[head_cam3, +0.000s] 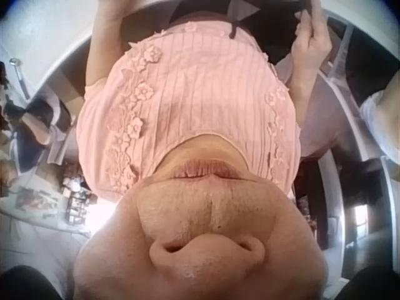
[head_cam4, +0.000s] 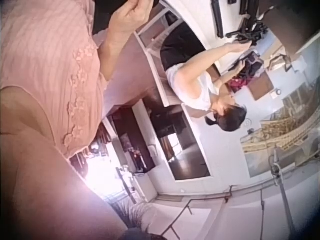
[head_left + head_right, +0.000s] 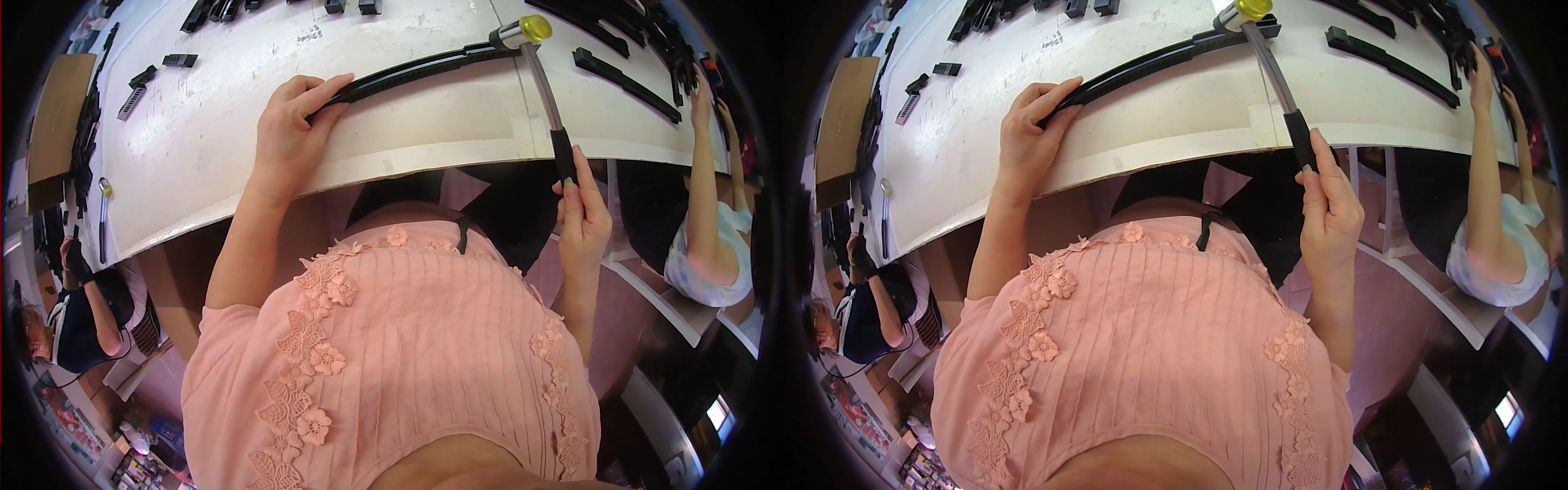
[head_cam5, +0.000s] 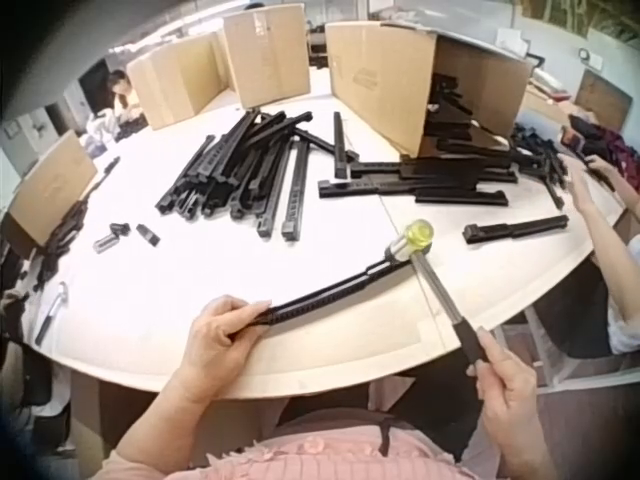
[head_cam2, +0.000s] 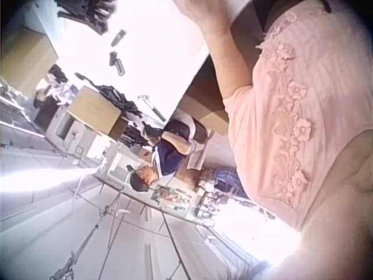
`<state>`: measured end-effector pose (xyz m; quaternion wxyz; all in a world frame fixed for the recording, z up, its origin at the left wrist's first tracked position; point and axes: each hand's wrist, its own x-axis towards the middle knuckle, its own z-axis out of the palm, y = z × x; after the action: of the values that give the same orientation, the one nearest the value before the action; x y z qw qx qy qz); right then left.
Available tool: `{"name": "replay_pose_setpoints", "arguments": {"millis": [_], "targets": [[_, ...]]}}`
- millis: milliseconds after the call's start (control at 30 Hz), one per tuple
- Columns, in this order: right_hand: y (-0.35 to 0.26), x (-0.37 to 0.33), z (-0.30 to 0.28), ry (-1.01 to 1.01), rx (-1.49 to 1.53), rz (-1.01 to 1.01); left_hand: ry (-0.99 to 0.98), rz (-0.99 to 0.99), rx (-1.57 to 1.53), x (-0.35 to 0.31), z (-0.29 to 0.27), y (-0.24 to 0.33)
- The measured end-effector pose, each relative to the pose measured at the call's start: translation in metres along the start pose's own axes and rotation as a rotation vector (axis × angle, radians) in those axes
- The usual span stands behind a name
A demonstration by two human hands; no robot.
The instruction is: The person assembles black plastic components by inserting plastic clips into plastic bars and tapping them into place with a rubber mallet.
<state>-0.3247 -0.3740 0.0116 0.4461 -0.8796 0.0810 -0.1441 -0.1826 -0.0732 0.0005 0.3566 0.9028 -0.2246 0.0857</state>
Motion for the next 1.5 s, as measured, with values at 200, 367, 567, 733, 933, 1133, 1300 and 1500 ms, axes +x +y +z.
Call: {"name": "replay_pose_setpoints", "arguments": {"millis": [200,367,567,733,933,1133,1300,1500], "targets": [[0.010,-0.004,0.003,0.046,0.132,0.109,0.009,0.067,-0.022,-0.001,0.002,-0.005],[0.020,-0.005,0.002,0.098,0.185,0.157,0.003,-0.002,-0.055,0.000,0.002,0.000],[0.028,-0.003,0.001,0.146,0.256,0.224,0.029,-0.049,-0.046,0.003,0.002,0.002],[0.037,-0.002,0.003,0.134,0.280,0.249,0.026,-0.032,-0.034,0.003,0.003,0.001],[0.036,0.001,0.007,0.144,0.306,0.272,0.052,0.016,-0.063,0.001,0.002,-0.006],[0.032,0.002,0.005,0.136,0.282,0.298,0.039,-0.254,-0.211,0.004,-0.001,-0.001],[0.033,0.003,0.006,0.144,0.300,0.293,0.047,-0.093,-0.158,0.006,0.001,-0.013],[0.034,0.003,0.006,0.132,0.282,0.261,-0.094,0.100,0.062,0.006,-0.007,-0.001]]}}
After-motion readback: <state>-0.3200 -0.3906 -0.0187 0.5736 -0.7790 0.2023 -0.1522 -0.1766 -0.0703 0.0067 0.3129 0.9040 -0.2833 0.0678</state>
